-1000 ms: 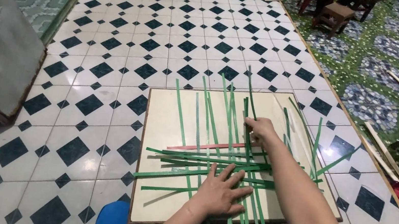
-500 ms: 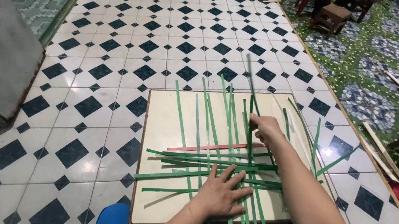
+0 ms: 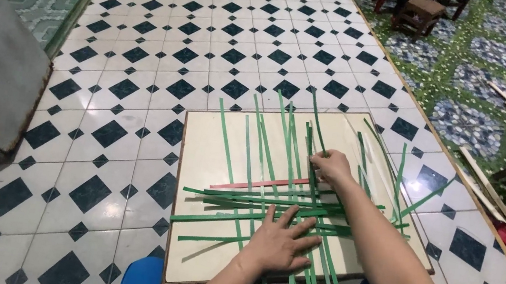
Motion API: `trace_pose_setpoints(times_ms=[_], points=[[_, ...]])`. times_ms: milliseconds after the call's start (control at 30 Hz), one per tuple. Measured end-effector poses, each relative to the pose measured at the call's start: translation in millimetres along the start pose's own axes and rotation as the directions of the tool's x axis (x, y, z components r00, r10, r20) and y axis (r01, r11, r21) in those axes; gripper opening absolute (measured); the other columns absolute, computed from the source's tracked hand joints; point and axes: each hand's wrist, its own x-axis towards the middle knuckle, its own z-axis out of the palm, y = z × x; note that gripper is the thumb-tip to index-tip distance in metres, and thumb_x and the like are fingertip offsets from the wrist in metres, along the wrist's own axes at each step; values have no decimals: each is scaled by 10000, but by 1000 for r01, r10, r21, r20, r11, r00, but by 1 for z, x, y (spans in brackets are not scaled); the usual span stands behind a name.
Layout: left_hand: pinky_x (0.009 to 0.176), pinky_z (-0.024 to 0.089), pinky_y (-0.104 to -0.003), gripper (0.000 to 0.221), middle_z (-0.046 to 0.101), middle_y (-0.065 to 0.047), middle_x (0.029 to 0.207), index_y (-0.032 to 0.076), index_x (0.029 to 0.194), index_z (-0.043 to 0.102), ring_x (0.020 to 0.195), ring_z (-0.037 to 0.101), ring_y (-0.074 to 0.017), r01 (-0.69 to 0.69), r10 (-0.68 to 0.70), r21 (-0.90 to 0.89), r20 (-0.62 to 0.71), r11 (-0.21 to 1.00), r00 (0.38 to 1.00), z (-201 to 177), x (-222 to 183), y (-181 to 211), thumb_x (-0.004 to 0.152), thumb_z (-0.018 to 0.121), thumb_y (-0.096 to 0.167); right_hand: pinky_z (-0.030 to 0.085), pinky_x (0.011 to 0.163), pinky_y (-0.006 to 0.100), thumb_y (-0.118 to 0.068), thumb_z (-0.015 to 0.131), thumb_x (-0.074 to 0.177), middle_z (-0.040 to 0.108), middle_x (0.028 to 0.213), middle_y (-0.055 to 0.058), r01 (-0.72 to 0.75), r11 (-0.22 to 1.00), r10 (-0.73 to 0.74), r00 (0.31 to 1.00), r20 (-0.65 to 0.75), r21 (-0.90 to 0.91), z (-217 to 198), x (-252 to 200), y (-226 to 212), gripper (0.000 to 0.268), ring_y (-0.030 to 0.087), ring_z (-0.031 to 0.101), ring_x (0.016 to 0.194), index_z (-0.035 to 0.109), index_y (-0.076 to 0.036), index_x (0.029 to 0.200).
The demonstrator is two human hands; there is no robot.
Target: Manually weaving green and pink plastic strips together on a flat surface to create a woven mat.
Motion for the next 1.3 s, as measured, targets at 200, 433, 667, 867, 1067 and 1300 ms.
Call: trace_pose_setpoints(times_ms=[200, 433, 667, 867, 1067, 1300], points=[[1107, 13, -698, 667, 140, 1, 1616, 360, 1513, 239, 1483, -1, -378, 32, -32, -30, 15, 999, 999, -10, -5, 6, 903, 136, 609, 481, 991, 381, -180, 363, 1019, 499, 1435, 112, 147, 965, -172, 980, -100, -218, -56, -89, -18, 434, 235, 520, 1252, 437, -88, 1437], [1084, 54, -727, 664, 163, -16, 1611, 346, 1508, 271, 1474, 23, -396, 15, -16, -14, -30, 1000, 999, 3, 0, 4, 911, 178, 618, 497, 773, 395, 50, 364, 803, 518, 1051, 224, 217, 837, -288, 955, -69, -502, -82, -28, 45, 258, 368, 577, 883, 606, 88, 883], [1091, 45, -713, 671, 171, -13, 1610, 353, 1510, 261, 1474, 39, -399, 21, -21, -12, -20, 1000, 1000, 3, -1, 3, 906, 150, 623, 546, 738, 378, -185, 491, 949, 660, 1158, 92, 107, 478, -311, 949, -54, -872, -41, -22, 26, 404, 270, 637, 967, 547, -184, 1349], [1090, 37, -720, 677, 139, 5, 1623, 337, 1493, 308, 1485, 13, -388, 33, -33, 5, 31, 999, 999, 1, 3, 0, 898, 156, 623, 464, 798, 461, -225, 541, 909, 568, 1219, 83, 300, 642, -345, 935, 84, -705, 14, -13, -16, 542, 298, 551, 1062, 403, -183, 1431], [1100, 26, -714, 656, 129, -1, 1632, 312, 1458, 378, 1495, -2, -380, 43, -41, -17, 90, 999, 995, -12, -3, 3, 901, 204, 610, 525, 720, 447, -39, 410, 897, 660, 1107, 165, 313, 578, -353, 929, 115, -754, 24, 4, -11, 566, 347, 643, 952, 412, -110, 1458], [1086, 52, -725, 687, 122, 5, 1630, 372, 1503, 278, 1488, 4, -385, 25, -26, 20, 49, 999, 998, -5, -1, 2, 885, 144, 639, 569, 663, 349, -70, 560, 860, 613, 1308, 135, 277, 760, -282, 956, 85, -588, 7, -31, -8, 525, 217, 676, 817, 530, -131, 1381]])
